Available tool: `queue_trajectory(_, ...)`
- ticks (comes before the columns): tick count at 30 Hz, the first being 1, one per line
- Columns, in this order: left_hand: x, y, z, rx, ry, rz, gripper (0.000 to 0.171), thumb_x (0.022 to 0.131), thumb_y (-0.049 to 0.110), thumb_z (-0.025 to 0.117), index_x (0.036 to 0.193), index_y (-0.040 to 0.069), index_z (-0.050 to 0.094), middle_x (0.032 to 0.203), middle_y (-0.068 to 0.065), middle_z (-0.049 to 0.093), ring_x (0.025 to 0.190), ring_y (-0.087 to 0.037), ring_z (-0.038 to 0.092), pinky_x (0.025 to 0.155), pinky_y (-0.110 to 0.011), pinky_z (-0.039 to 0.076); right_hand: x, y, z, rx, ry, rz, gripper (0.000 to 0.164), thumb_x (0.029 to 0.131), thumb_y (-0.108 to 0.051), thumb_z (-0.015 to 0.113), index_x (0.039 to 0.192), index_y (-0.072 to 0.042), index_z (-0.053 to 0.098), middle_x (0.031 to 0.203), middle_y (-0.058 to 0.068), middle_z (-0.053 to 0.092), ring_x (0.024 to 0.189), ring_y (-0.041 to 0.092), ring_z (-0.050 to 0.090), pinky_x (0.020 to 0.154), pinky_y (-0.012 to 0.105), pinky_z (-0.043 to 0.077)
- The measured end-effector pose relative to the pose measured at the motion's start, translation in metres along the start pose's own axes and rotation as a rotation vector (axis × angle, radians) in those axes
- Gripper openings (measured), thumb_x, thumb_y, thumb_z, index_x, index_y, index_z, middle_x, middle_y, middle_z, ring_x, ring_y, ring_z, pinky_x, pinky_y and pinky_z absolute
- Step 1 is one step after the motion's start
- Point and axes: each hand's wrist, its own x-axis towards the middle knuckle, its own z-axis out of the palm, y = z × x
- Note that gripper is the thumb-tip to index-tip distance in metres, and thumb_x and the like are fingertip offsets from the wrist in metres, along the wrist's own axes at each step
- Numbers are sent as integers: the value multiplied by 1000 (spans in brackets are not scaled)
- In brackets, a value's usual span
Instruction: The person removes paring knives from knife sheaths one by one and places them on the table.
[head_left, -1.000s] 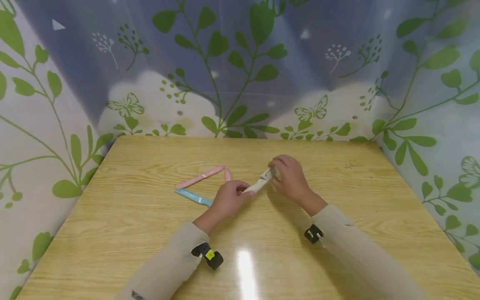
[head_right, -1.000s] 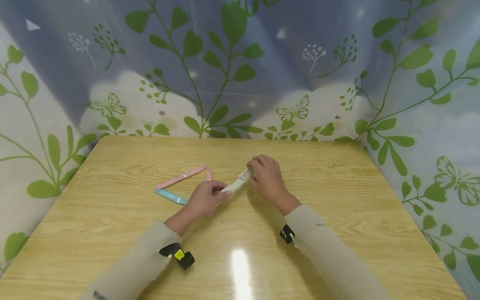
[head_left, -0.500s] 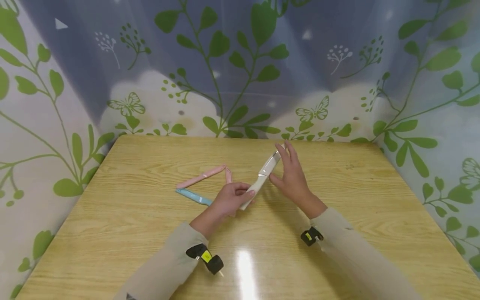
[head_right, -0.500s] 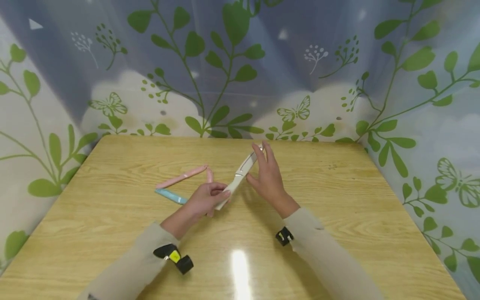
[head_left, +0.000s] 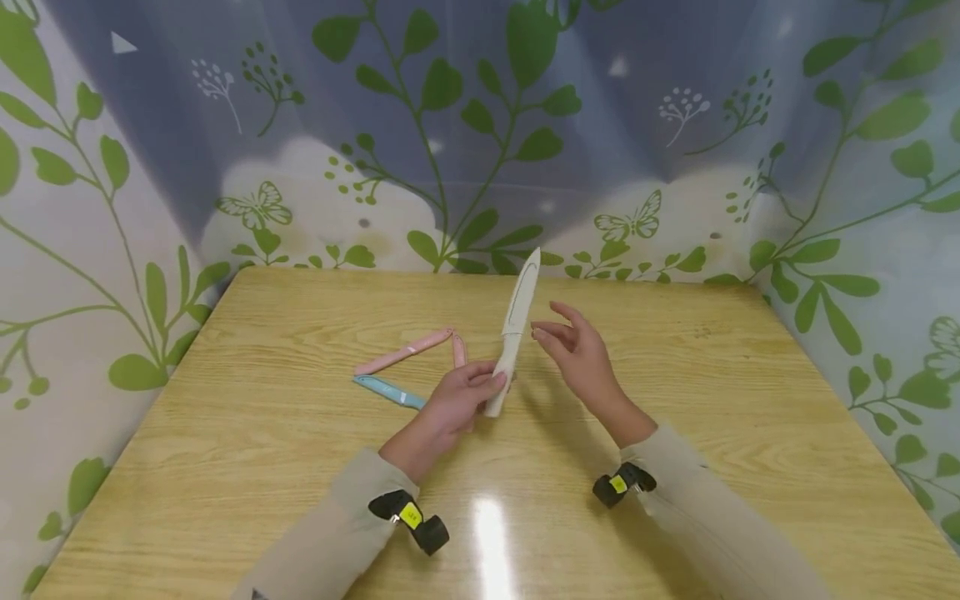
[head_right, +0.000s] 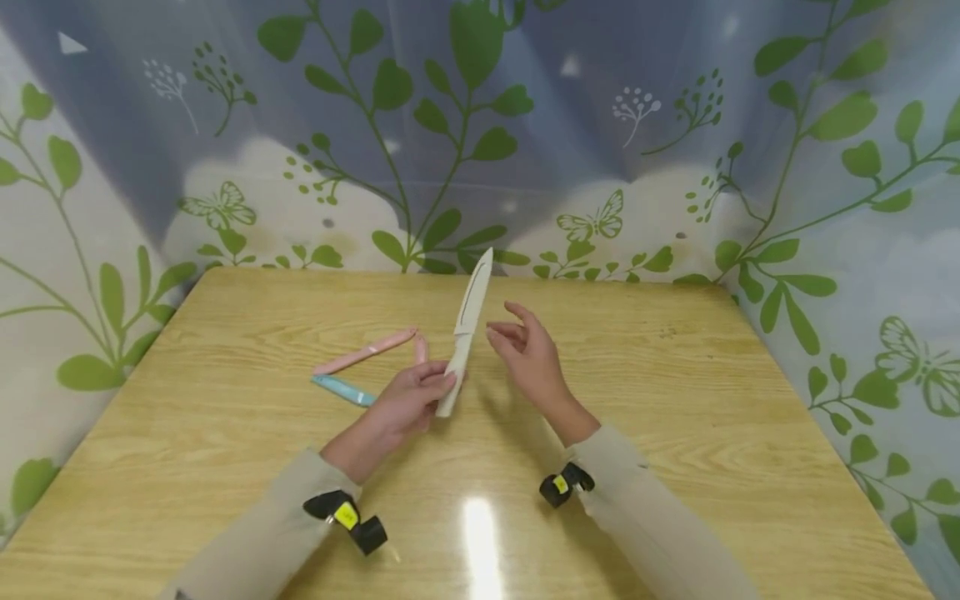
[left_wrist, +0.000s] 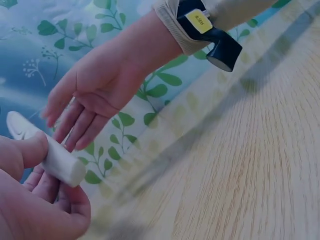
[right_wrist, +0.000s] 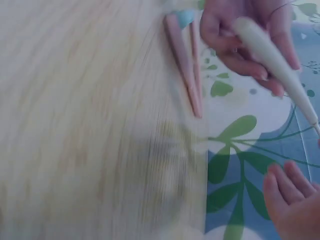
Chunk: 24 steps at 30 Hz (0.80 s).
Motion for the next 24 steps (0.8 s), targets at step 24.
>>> queue_trajectory(24,-2,-4,3,38,60,34,22,88,2,66,108,-7,60,91,-5,66,81,-13,62,84,-39,52,-15,-6,35,78,-2,222,27,90,-15,65,109,4,66,101,16,68,91,18,61,84,36,50)
